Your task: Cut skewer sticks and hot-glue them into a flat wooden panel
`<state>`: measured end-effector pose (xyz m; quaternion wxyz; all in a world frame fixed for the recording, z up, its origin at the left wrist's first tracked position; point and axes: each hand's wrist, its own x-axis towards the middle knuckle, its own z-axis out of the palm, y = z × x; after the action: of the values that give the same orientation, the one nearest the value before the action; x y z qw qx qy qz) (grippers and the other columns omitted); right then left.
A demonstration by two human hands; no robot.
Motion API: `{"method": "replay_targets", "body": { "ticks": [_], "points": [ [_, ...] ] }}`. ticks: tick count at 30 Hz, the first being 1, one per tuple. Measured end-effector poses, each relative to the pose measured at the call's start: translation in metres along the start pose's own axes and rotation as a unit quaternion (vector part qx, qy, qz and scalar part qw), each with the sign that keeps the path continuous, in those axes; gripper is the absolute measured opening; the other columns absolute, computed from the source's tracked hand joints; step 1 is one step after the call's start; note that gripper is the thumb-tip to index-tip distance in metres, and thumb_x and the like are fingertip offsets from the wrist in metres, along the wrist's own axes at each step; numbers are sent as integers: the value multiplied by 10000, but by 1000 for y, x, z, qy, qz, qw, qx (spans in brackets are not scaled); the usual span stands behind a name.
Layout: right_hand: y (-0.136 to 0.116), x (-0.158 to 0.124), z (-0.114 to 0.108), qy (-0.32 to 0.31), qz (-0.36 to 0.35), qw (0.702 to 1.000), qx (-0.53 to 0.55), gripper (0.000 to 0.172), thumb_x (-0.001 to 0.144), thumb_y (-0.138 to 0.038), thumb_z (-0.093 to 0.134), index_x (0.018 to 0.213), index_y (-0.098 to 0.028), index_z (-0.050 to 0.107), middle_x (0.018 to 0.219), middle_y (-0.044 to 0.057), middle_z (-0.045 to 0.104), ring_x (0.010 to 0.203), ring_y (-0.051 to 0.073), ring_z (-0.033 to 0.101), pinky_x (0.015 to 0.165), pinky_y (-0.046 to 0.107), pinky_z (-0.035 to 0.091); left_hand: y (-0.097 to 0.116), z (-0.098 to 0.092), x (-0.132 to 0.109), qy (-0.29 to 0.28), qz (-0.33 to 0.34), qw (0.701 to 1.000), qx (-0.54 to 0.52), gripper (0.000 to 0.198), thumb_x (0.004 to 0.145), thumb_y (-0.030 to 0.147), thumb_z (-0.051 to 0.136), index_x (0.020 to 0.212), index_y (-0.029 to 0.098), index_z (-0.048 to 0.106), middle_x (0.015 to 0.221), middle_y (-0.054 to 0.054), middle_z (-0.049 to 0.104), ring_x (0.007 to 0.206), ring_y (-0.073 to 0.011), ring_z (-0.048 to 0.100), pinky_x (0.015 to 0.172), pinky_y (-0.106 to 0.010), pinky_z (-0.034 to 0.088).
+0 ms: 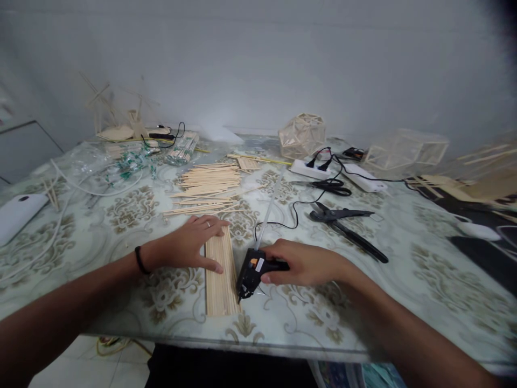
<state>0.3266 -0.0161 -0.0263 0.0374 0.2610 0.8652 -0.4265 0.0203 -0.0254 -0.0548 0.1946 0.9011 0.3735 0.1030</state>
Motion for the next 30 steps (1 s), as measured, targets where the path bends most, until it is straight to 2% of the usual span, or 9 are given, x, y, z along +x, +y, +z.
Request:
{"method": "replay_targets", "body": {
  "ticks": [4, 14, 17, 20, 30],
  "points": [
    [-1, -1, 0, -8, -1, 1000, -1, 381, 950, -507, 608, 861, -138, 646, 673, -24, 518, 578, 100, 407, 517, 234, 311, 0, 0, 0, -3, 3, 1000, 1, 851, 775, 748, 761, 1431, 249, 554, 1577, -142, 507, 1442, -390, 442, 1172, -542, 312],
    [2, -1, 1, -19, -16, 1000, 16, 390, 955, -509, 609, 875, -132, 667, 672, -26, 523, 583, 103, 433, 524, 231, 338, 0, -1, 0, -2, 1, 1000, 4, 876, 767, 766, 754, 1443, 253, 535, 1515, -148, 564, 1428, -381, 453, 1176, -525, 307],
    [1, -1, 1, -24, -22, 999, 24, 376, 955, -497, 612, 885, -131, 666, 676, -29, 527, 585, 100, 432, 528, 227, 340, 1, -1, 0, -6, -1, 1000, 4, 837, 774, 758, 755, 1406, 244, 560, 1549, -148, 532, 1430, -380, 453, 1176, -527, 306],
    [0, 0, 0, -16, -16, 999, 23, 368, 950, -490, 624, 896, -129, 669, 676, -29, 528, 585, 98, 421, 526, 227, 329, 0, -1, 0, -8, 3, 1000, 9, 809, 776, 754, 756, 1373, 237, 577, 1583, -149, 500, 1436, -378, 448, 1169, -530, 310],
    [1, 0, -1, 17, 5, 1000, -2, 406, 950, -527, 613, 911, -129, 684, 719, -2, 569, 617, 116, 446, 549, 237, 338, -1, 1, 0, 2, 5, 1000, 0, 859, 771, 754, 761, 1438, 255, 551, 1562, -146, 521, 1443, -385, 442, 1189, -541, 297]
  ]
}}
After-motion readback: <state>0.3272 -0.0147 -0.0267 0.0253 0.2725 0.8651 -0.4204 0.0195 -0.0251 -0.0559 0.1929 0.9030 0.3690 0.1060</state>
